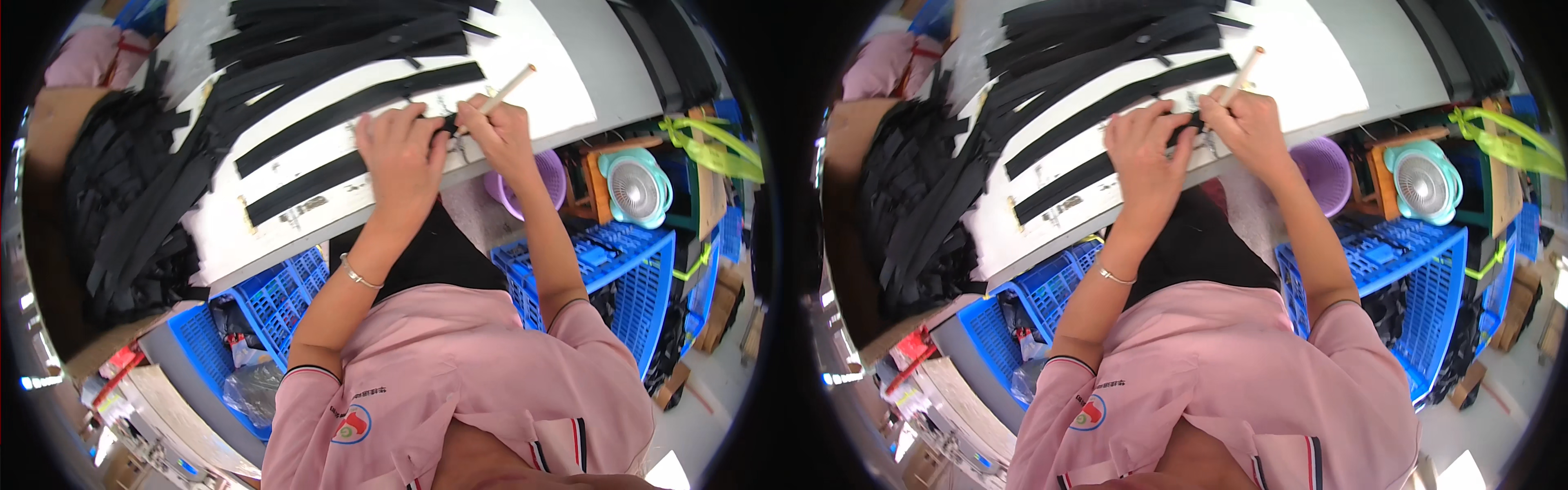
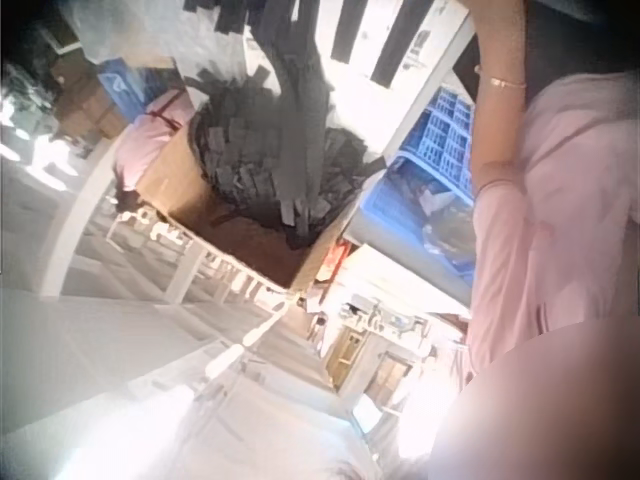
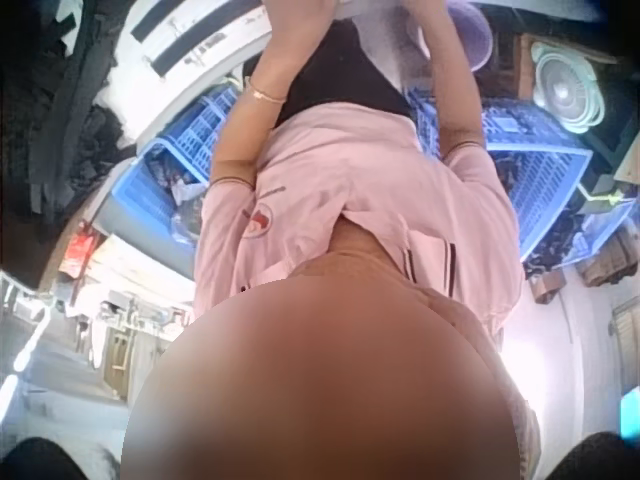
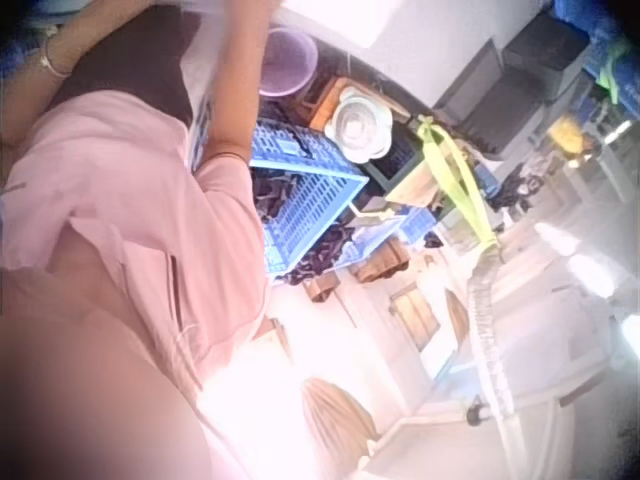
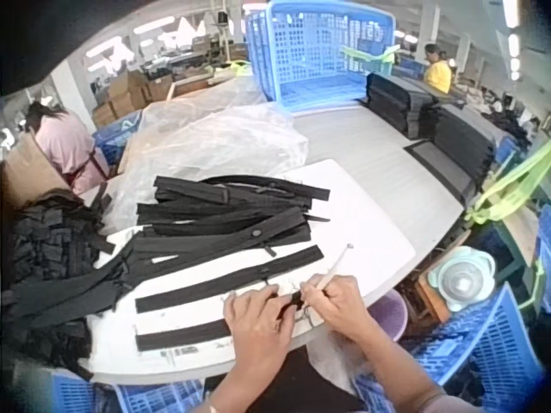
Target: Marking individual black material strips with a white marker at a workbench.
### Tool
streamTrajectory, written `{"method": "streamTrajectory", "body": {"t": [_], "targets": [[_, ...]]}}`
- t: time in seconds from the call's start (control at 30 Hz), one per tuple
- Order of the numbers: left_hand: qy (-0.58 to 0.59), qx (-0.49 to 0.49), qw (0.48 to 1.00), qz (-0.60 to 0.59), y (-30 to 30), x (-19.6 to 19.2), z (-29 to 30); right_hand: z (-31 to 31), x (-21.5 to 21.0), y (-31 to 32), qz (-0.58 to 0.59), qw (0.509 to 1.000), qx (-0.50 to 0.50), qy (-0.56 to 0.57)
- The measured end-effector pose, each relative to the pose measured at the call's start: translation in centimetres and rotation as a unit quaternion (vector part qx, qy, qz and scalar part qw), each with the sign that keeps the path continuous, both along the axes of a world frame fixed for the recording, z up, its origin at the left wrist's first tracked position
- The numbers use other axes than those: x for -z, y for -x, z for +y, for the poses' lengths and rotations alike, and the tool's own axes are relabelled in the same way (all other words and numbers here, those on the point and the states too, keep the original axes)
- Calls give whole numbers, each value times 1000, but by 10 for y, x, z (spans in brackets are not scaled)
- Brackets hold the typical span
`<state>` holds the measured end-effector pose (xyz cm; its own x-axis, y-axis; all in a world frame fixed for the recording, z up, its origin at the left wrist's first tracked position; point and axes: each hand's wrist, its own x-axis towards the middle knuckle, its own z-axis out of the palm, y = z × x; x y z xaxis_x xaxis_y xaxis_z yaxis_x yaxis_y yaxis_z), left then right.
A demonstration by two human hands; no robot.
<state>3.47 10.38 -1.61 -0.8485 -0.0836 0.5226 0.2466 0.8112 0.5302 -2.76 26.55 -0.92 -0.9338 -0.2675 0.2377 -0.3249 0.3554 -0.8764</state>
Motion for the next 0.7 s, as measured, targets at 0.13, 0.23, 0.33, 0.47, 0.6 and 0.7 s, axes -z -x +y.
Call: {"method": "streamTrajectory", "body": {"t": [0.13,0.23,0.33,0.47,0.6,0.7], "targets": [[-30,20,999,-5,-5,-2,-9,6,1,-4,-76,993,-3,93],[-18,-16,999,21,-10,-9,-47,9,2,-5,-81,986,8,148],[93,-110,988,49,-15,-15,-120,3,-6,-5,-73,980,-15,182],[147,-217,965,24,-8,-10,-233,-5,-4,-3,5,996,-36,76],[271,-293,917,14,4,7,-293,-17,-14,-1,71,979,-23,-188],[196,-294,933,-75,11,5,-308,-26,-16,0,95,971,1,-218]]}}
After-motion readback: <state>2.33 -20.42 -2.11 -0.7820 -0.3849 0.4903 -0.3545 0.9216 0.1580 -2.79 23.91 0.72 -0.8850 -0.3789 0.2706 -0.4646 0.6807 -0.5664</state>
